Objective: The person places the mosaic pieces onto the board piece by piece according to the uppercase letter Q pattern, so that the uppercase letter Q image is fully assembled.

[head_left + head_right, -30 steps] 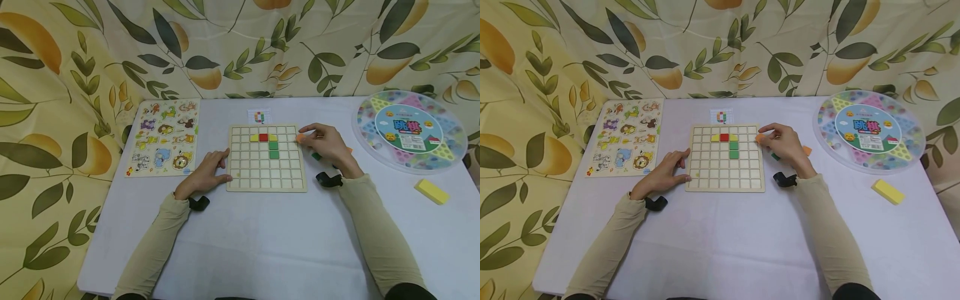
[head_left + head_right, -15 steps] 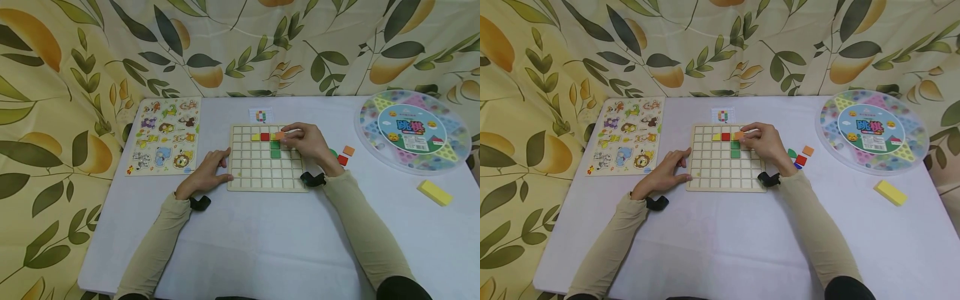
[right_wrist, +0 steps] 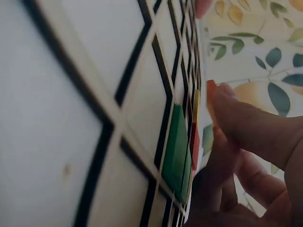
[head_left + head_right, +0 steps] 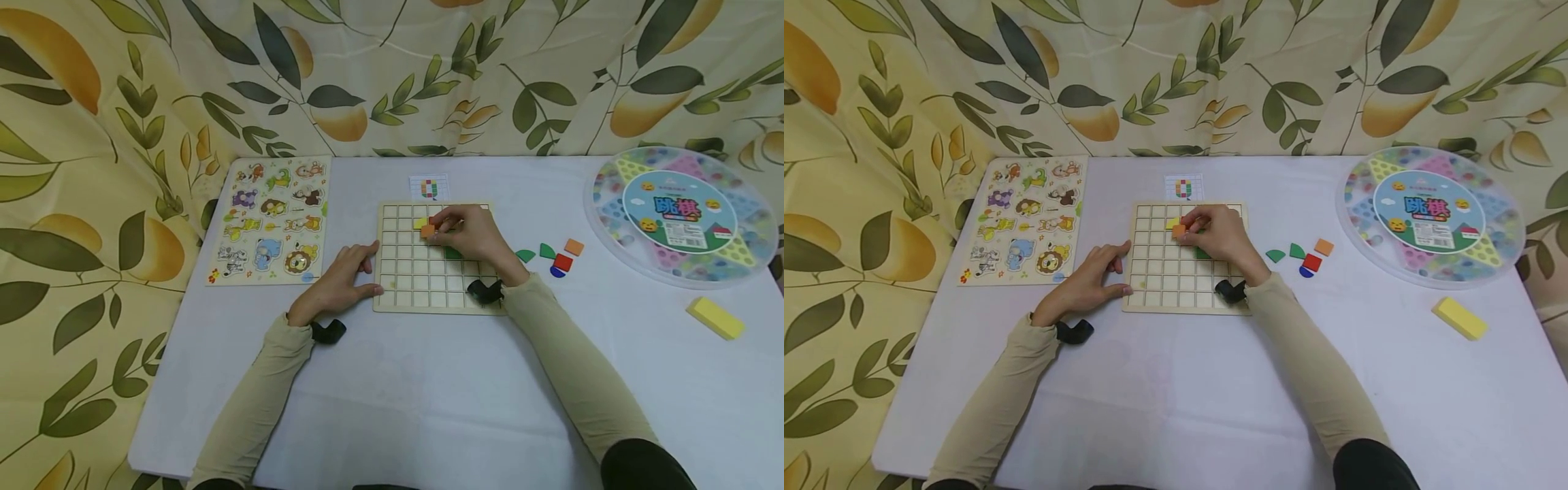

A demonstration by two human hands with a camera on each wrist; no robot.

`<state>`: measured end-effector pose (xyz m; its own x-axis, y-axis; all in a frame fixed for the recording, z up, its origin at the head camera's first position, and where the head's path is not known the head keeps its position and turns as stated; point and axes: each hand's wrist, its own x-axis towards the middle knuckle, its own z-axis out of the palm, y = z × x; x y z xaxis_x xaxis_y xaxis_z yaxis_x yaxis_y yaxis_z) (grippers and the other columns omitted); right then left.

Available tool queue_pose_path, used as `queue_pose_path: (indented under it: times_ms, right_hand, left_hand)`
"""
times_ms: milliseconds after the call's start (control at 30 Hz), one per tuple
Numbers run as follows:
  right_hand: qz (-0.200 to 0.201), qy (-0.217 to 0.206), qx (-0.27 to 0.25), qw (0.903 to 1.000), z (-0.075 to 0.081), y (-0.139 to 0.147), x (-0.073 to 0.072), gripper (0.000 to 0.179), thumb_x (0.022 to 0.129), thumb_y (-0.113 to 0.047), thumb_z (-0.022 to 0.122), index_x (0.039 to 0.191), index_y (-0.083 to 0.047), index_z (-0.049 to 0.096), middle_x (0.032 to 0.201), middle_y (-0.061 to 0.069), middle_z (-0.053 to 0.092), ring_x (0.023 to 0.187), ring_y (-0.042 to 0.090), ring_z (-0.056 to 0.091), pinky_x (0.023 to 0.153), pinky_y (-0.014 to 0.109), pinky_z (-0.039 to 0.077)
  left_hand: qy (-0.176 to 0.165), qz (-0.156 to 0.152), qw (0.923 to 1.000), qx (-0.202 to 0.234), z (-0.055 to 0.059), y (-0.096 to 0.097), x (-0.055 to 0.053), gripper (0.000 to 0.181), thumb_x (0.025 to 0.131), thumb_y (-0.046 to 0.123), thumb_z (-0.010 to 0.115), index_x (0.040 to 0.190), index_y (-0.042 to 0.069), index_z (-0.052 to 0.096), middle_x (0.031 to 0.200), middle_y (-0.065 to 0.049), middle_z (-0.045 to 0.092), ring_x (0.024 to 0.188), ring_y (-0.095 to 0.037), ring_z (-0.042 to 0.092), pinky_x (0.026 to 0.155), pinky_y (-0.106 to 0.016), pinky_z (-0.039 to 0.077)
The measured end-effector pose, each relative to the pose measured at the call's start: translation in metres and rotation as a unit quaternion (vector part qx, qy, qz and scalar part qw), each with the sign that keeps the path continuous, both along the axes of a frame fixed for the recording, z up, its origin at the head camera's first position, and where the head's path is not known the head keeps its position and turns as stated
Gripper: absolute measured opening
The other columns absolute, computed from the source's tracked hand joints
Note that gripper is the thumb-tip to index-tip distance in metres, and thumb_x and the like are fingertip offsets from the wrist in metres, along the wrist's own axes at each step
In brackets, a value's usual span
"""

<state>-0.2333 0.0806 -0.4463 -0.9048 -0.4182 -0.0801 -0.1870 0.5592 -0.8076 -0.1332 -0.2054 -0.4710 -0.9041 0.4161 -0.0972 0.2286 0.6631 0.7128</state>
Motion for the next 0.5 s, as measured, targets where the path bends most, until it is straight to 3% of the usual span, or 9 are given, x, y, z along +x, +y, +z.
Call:
queue_pose_path:
  times_ms: [267,500]
  right_hand:
    - [0.004,0.024,0.039,0.9989,0.0,-0.01,0.001,0.029,0.085,-0.015,0.09,0.11,-0.003,0.081,0.087,0.012,0.071,0.085,0.024,0.057,0.079,0.035,0.04]
    - [-0.004,0.021,0.048,0.9986,0.002,-0.015,0.003,0.032,0.083,-0.018,0.092,0.11,-0.005,0.082,0.084,0.009,0.068,0.083,0.025,0.054,0.076,0.036,0.039]
  left_hand:
    - [-0.001,0.002,1.0,0.0,-0.001,0.0,0.0,0.088,0.095,0.019,0.082,0.164,-0.004,0.032,0.108,-0.008,0.054,0.104,-0.023,0.04,0.095,-0.036,0.034]
    - [0.0,0.001,1.0,-0.002,0.0,-0.001,0.0,0.088,0.095,0.019,0.082,0.163,-0.004,0.032,0.108,-0.007,0.054,0.104,-0.023,0.04,0.096,-0.036,0.035]
